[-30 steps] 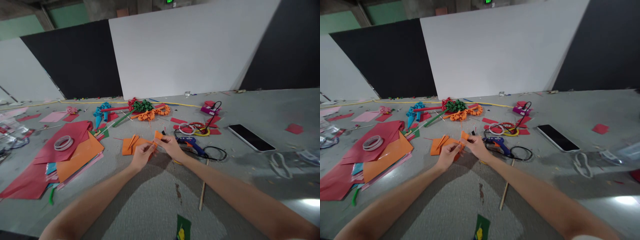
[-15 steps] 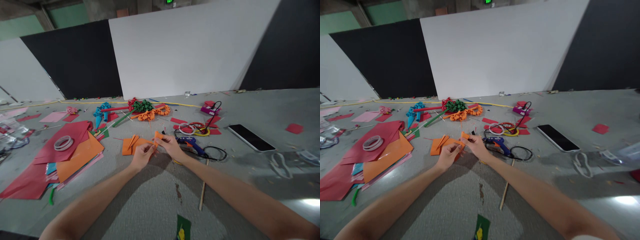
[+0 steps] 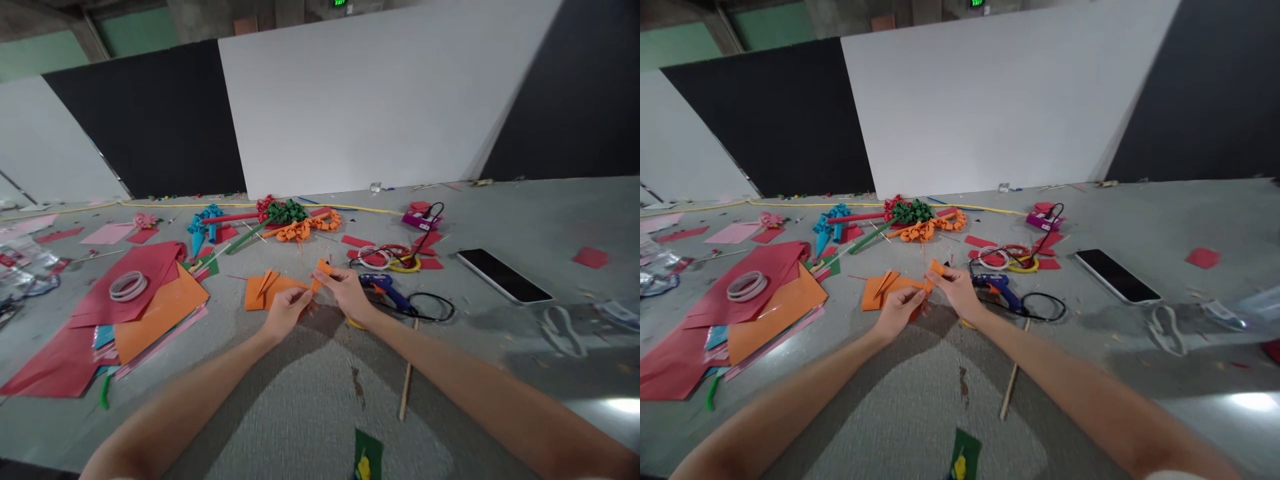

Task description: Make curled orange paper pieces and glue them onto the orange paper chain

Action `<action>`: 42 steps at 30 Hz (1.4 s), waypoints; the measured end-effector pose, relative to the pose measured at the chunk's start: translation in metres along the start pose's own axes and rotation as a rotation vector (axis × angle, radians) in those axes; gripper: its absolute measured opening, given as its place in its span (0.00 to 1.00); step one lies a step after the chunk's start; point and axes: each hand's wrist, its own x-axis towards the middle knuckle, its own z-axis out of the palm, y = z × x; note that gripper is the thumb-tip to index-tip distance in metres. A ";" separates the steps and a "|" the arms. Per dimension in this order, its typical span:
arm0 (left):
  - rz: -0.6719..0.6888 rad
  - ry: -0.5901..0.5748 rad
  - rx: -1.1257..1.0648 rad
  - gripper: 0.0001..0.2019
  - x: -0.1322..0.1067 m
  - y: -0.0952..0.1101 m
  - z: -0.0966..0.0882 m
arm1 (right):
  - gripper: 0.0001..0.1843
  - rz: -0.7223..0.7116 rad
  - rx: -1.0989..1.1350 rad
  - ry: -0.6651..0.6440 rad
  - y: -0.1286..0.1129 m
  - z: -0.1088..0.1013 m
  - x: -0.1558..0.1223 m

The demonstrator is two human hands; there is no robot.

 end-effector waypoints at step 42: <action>0.057 0.229 -0.017 0.18 -0.002 0.005 0.004 | 0.19 -0.002 -0.046 -0.091 0.000 0.003 0.002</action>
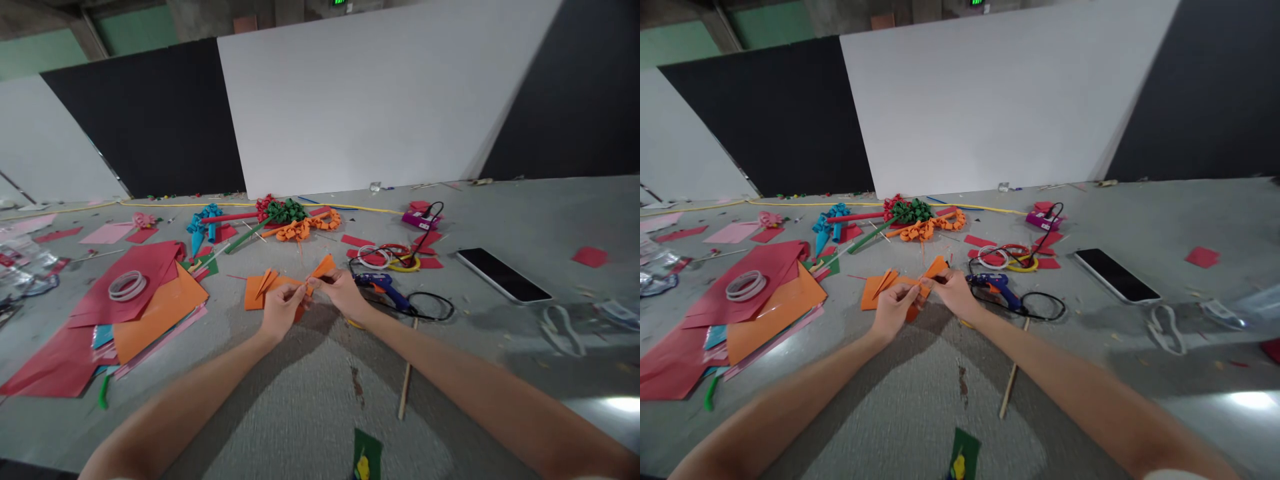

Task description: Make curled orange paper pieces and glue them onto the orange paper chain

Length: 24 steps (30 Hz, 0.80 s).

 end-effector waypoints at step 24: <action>0.011 0.005 0.019 0.17 0.001 0.002 -0.002 | 0.25 0.005 0.119 0.046 0.018 -0.009 0.009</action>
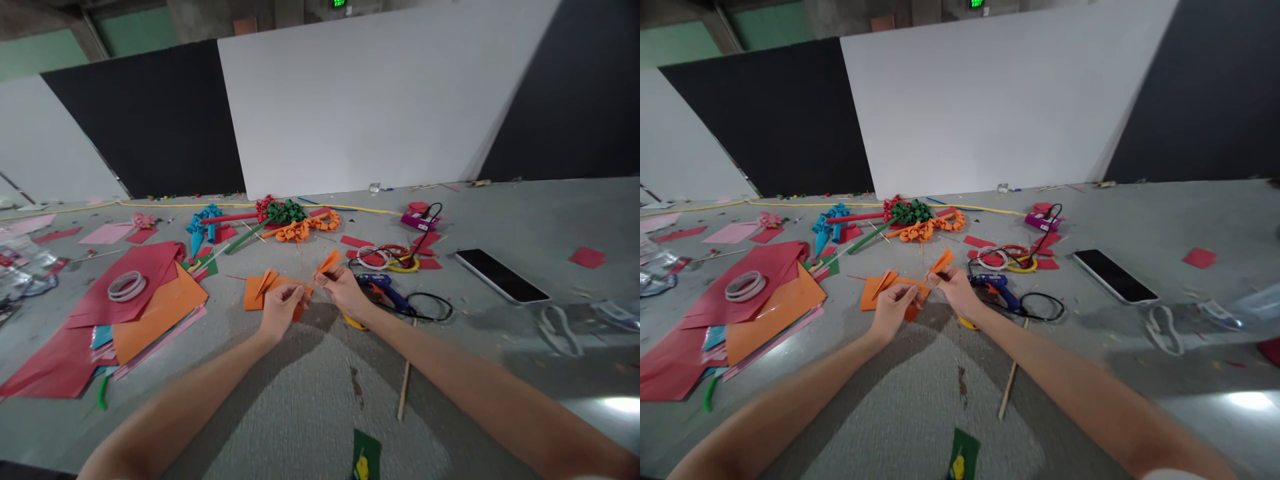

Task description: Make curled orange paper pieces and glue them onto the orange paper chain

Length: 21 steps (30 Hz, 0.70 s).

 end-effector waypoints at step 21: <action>0.064 0.057 0.091 0.14 -0.008 -0.005 0.003 | 0.21 -0.016 -0.084 -0.168 -0.024 0.008 -0.009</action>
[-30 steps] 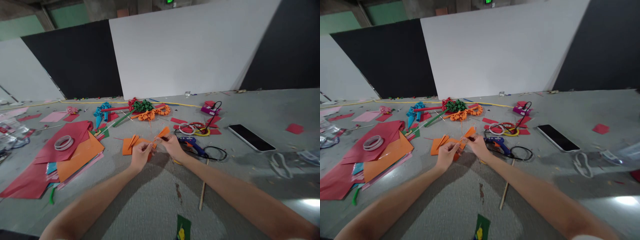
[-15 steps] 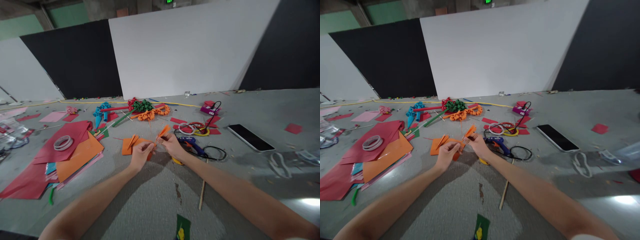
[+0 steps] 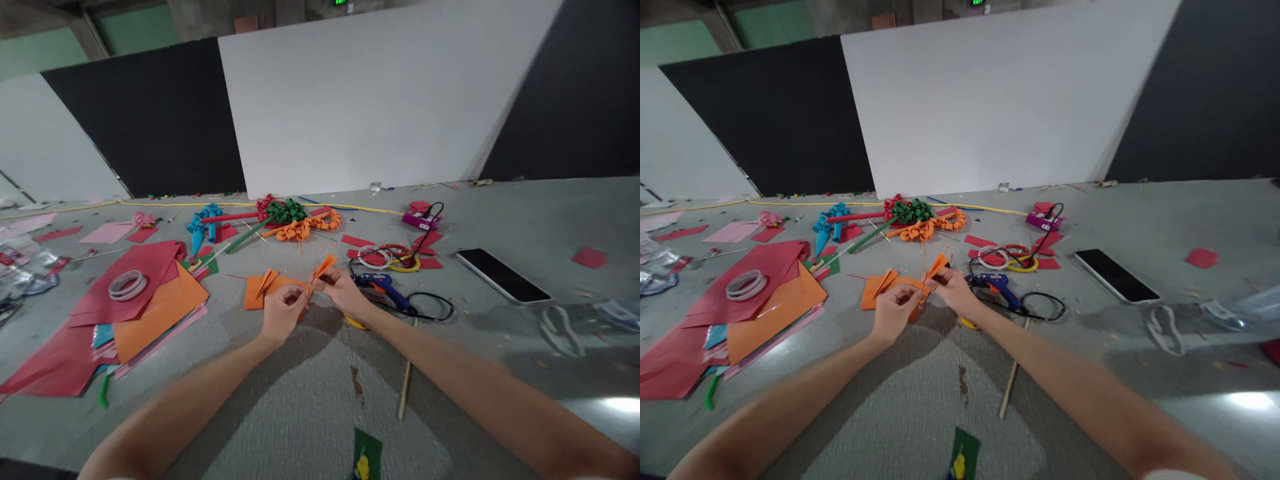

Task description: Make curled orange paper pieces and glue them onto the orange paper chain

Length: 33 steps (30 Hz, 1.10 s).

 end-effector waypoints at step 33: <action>-0.009 -0.087 -0.020 0.12 0.003 0.003 -0.002 | 0.22 -0.041 -0.161 0.104 0.005 0.002 0.001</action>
